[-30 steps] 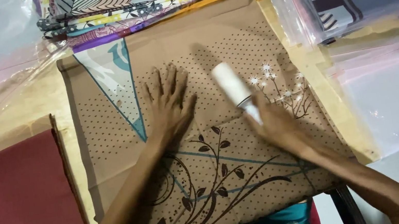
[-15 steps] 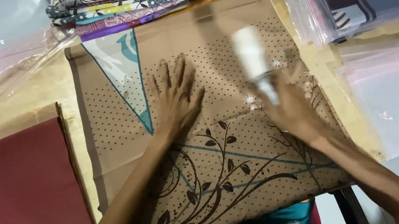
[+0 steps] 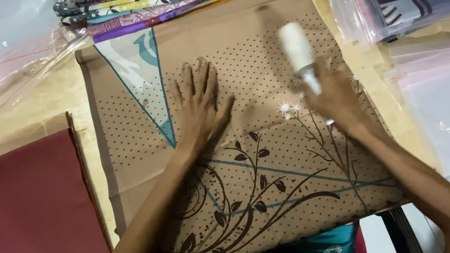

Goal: The person uses a lint roller to clean a patterned piece of fabric laid out on a table. They roll the sticky roller across the surface to remove lint and debris, then fold the fabric and continue cleaning the folded sections.

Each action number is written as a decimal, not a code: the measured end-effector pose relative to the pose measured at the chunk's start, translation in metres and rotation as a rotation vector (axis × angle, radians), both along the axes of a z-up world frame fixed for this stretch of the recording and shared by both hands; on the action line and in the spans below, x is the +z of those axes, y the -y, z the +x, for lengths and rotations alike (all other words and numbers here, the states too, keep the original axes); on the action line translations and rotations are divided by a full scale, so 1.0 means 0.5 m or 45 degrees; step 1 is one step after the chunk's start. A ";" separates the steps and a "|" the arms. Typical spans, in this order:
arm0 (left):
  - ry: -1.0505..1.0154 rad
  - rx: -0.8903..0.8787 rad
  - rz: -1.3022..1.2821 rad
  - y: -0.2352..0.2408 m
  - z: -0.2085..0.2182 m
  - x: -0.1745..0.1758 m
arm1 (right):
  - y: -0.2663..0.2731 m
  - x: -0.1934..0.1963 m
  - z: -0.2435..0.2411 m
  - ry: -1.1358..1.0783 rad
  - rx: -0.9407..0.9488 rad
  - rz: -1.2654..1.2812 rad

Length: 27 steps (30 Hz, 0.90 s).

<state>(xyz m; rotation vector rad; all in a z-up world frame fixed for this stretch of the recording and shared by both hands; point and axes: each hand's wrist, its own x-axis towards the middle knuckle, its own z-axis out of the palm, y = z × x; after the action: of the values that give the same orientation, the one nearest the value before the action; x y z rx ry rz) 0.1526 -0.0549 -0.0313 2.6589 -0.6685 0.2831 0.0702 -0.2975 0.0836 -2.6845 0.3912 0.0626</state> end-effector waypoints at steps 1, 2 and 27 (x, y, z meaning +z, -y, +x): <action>-0.001 0.004 0.000 0.000 0.000 -0.006 | 0.036 -0.037 0.003 -0.001 0.004 0.000; 0.006 0.006 -0.024 0.002 0.002 -0.011 | 0.073 -0.072 0.007 0.030 -0.037 -0.046; 0.147 -0.007 -0.019 0.002 0.019 -0.048 | 0.115 -0.180 0.158 0.274 -0.135 0.000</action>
<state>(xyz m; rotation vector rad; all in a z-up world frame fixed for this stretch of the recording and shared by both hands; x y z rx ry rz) 0.1621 -0.0557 -0.0555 2.6416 -0.7057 0.4412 0.1491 -0.3548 -0.0064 -2.6306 0.4636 -0.2550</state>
